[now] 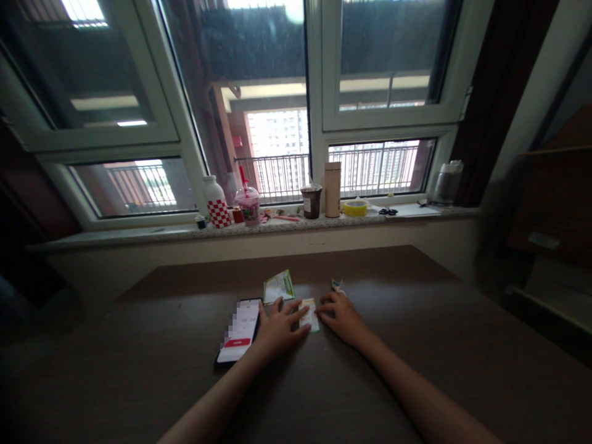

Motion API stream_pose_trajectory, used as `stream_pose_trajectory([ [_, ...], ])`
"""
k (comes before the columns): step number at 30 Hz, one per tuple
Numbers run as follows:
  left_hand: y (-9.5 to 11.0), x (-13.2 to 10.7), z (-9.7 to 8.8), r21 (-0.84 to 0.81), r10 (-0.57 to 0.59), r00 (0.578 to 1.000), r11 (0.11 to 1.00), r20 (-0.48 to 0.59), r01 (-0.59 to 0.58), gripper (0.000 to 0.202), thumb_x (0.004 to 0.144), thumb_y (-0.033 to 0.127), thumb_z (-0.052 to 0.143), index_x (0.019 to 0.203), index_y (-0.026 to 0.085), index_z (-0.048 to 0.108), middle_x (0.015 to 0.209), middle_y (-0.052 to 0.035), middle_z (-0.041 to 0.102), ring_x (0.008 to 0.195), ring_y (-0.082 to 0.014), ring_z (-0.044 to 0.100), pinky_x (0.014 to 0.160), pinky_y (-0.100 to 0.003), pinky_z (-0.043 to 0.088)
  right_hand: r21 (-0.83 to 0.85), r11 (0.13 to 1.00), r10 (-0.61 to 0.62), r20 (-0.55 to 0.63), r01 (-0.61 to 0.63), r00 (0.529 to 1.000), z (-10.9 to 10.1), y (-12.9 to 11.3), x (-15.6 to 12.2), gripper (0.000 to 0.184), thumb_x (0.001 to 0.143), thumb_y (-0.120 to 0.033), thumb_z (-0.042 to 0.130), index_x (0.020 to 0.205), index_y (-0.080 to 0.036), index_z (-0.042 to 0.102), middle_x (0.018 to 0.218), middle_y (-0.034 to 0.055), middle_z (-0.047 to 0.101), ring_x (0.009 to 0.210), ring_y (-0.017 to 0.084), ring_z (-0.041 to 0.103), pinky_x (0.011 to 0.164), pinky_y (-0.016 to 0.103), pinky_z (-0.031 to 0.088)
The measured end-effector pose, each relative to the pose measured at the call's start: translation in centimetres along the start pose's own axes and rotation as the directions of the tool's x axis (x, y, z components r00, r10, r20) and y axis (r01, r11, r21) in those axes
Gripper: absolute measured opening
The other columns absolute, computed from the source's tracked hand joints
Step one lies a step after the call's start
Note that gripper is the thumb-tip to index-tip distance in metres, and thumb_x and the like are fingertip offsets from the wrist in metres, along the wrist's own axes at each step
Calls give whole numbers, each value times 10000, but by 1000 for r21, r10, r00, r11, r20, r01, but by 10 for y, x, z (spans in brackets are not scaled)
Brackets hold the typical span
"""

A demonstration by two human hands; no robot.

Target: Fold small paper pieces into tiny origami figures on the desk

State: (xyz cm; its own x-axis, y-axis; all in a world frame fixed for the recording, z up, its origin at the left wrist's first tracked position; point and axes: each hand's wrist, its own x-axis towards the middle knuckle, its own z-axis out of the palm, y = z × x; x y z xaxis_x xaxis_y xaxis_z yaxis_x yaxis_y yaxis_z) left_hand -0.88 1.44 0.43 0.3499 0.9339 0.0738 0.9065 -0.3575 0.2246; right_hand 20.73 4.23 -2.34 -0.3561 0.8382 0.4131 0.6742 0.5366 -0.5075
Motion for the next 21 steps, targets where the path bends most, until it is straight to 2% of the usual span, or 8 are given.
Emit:
stream_pose_trajectory([
  [8, 1, -1, -3, 7, 6, 1000, 1000, -1, -6, 531, 853, 693, 351, 1355, 529, 415, 1502, 91, 408, 1428, -408, 183, 1010, -809, -77, -179, 983, -26, 50, 34, 998, 0, 0, 5, 260, 901, -296, 539, 1065, -273, 739, 1156, 95, 624, 1105, 258, 529, 1030, 439, 390],
  [15, 3, -1, -5, 22, -6, 1000, 1000, 22, 6, 538, 858, 684, 353, 1364, 512, 415, 1515, 80, 390, 1430, -404, 173, 1020, -801, -64, -297, 955, 43, 79, -18, 996, -3, -15, 6, 333, 929, -277, 467, 1192, -302, 670, 1173, 79, 611, 1124, 268, 504, 1005, 416, 402],
  [21, 2, 0, -3, 27, -5, 1000, 1000, 27, 4, 547, 852, 688, 361, 1369, 515, 404, 1519, 77, 383, 1427, -414, 175, 1015, -809, -50, -386, 919, 107, 63, -74, 992, -2, -28, 7, 355, 943, -292, 424, 1224, -292, 642, 1192, 88, 602, 1149, 287, 491, 1003, 429, 389],
])
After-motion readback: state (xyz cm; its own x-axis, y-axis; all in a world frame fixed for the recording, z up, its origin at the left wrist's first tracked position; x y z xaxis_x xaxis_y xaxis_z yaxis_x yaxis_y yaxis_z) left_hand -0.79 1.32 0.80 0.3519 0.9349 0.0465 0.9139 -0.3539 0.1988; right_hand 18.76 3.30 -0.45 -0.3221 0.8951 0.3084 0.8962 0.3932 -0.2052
